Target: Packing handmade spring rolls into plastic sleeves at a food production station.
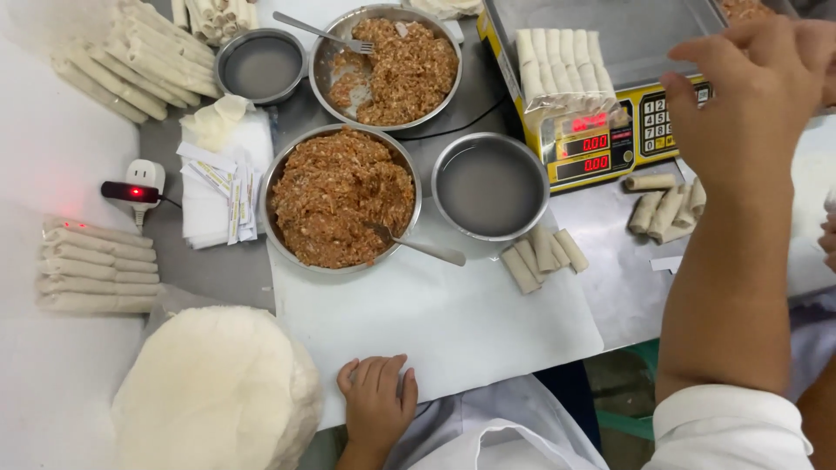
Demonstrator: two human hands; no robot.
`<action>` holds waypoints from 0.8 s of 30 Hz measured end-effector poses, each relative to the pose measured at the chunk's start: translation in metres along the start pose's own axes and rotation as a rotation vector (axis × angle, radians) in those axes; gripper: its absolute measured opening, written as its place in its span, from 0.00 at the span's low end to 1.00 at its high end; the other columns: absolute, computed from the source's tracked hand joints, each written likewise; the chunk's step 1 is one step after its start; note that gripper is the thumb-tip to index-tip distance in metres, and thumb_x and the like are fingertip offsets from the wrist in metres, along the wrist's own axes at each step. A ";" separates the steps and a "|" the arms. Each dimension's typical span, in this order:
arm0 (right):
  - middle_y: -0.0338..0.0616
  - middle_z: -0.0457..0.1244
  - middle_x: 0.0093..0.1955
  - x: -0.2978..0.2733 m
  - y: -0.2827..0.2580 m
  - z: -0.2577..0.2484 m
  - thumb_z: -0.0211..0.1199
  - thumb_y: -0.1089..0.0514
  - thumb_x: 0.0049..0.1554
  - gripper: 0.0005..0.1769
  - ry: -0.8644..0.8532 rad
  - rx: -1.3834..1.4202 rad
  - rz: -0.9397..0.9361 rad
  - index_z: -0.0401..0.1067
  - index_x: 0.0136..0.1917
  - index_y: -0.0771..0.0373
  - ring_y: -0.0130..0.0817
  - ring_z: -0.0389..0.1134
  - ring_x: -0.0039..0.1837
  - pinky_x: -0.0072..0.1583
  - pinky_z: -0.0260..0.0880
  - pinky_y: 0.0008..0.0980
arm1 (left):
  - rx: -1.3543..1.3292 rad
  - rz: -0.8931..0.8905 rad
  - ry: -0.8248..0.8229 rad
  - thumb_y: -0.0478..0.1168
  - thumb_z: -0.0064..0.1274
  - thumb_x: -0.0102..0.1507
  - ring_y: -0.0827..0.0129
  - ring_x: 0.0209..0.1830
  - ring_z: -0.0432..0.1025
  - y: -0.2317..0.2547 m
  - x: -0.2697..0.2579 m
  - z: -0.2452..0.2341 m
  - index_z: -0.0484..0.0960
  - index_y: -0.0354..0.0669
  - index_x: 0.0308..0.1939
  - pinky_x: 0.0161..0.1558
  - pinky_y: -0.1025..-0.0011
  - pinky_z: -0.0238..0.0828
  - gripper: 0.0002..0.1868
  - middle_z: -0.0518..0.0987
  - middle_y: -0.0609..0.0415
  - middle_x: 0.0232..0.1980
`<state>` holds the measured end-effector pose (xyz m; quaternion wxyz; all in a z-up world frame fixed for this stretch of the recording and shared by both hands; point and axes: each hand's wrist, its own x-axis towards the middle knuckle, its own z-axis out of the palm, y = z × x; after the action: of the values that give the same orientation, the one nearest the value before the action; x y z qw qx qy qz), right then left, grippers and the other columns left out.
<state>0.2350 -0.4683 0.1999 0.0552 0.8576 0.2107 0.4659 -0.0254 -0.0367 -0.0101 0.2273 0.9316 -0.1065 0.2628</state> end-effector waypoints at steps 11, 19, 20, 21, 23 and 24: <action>0.40 0.67 0.69 0.008 -0.032 0.033 0.62 0.48 0.58 0.26 -0.654 0.025 0.150 0.78 0.69 0.42 0.51 0.58 0.73 0.66 0.37 0.54 | -0.004 0.005 -0.011 0.43 0.52 0.64 0.72 0.37 0.74 0.001 -0.002 -0.004 0.81 0.52 0.40 0.60 0.59 0.55 0.05 0.78 0.65 0.34; 0.21 0.61 0.53 -0.041 -0.048 0.111 0.72 0.27 0.43 0.28 -0.229 -0.470 -0.098 0.70 0.53 0.33 0.27 0.60 0.59 0.67 0.46 0.41 | -0.008 0.000 -0.013 0.43 0.51 0.64 0.71 0.37 0.74 0.003 0.000 -0.004 0.82 0.52 0.39 0.59 0.59 0.55 0.05 0.78 0.66 0.33; 0.22 0.57 0.44 -0.042 -0.049 0.116 0.75 0.37 0.47 0.20 -0.166 -0.498 -0.092 0.66 0.44 0.39 0.28 0.57 0.53 0.65 0.47 0.39 | -0.010 0.001 -0.009 0.43 0.51 0.63 0.72 0.37 0.73 0.003 0.001 -0.005 0.81 0.52 0.39 0.58 0.60 0.55 0.05 0.78 0.66 0.32; 0.22 0.57 0.44 -0.041 -0.046 0.120 0.75 0.37 0.47 0.20 -0.163 -0.496 -0.095 0.66 0.44 0.39 0.28 0.57 0.53 0.65 0.47 0.39 | -0.009 -0.002 -0.006 0.43 0.51 0.63 0.72 0.37 0.73 0.003 0.001 -0.004 0.81 0.52 0.39 0.58 0.60 0.55 0.05 0.78 0.66 0.32; 0.22 0.55 0.44 -0.039 -0.040 0.125 0.63 0.47 0.53 0.05 -0.403 -0.520 -0.109 0.68 0.43 0.38 0.28 0.55 0.54 0.62 0.44 0.40 | -0.013 -0.001 -0.006 0.43 0.51 0.63 0.72 0.37 0.74 0.002 0.000 -0.004 0.82 0.52 0.39 0.59 0.59 0.54 0.05 0.79 0.66 0.32; 0.22 0.55 0.44 -0.022 -0.043 0.116 0.63 0.47 0.53 0.05 -0.403 -0.521 -0.112 0.68 0.43 0.38 0.28 0.55 0.54 0.62 0.44 0.40 | -0.014 -0.003 -0.005 0.43 0.51 0.63 0.72 0.37 0.74 0.002 -0.001 -0.002 0.82 0.52 0.39 0.59 0.59 0.54 0.05 0.79 0.66 0.32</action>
<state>0.3065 -0.4262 0.1054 0.3386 0.8766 0.1160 0.3216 -0.0278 -0.0374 -0.0078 0.2341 0.9307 -0.1076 0.2595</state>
